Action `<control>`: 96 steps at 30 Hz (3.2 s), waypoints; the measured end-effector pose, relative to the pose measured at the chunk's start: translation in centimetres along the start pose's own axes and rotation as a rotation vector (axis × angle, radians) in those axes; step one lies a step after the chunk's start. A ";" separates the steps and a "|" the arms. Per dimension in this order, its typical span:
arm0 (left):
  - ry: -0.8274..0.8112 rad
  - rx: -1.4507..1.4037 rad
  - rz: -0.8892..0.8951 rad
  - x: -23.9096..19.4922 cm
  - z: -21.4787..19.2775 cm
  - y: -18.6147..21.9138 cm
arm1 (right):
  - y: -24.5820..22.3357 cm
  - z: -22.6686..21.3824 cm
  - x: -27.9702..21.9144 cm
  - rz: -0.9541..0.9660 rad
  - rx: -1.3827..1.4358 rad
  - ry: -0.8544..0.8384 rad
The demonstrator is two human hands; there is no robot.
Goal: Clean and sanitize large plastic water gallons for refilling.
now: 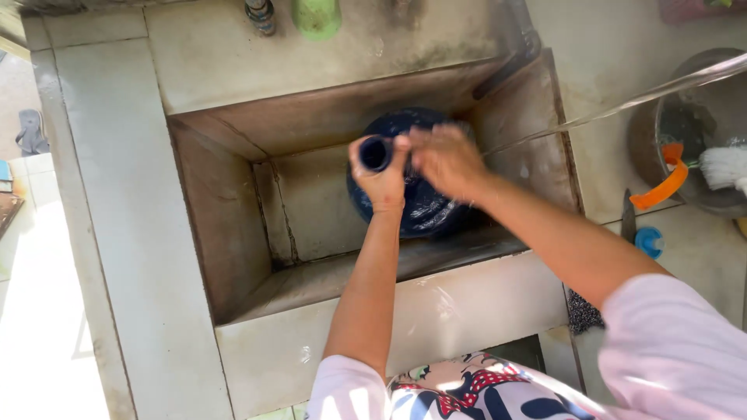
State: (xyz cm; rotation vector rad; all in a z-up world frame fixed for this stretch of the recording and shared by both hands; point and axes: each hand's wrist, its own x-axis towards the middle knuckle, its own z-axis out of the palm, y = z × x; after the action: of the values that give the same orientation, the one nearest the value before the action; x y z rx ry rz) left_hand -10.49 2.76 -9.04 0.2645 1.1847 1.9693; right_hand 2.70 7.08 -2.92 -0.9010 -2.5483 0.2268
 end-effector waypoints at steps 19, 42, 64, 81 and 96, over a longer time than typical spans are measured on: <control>0.202 0.432 0.287 2.5 1.7 -0.3 | -7.0 -0.4 -3.2 0.333 0.060 0.199; -0.100 -0.232 -0.393 14.6 -17.3 -2.1 | 3.5 13.2 -7.4 0.936 0.247 -0.134; 0.234 0.001 -0.334 14.8 -19.0 -3.4 | 3.2 17.8 5.1 0.671 0.566 -0.029; 0.334 -0.079 -0.440 14.5 -22.5 -3.9 | 1.3 12.0 2.5 0.644 0.265 -0.400; 0.527 -0.288 -0.555 19.5 -28.3 -6.8 | 0.5 10.8 1.2 0.683 0.218 -0.444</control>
State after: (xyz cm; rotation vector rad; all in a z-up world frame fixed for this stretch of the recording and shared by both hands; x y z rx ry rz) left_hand -34.94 0.24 -34.00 -0.7005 1.1069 1.7096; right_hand -2.68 8.11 -12.33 -1.7556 -2.4050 0.9790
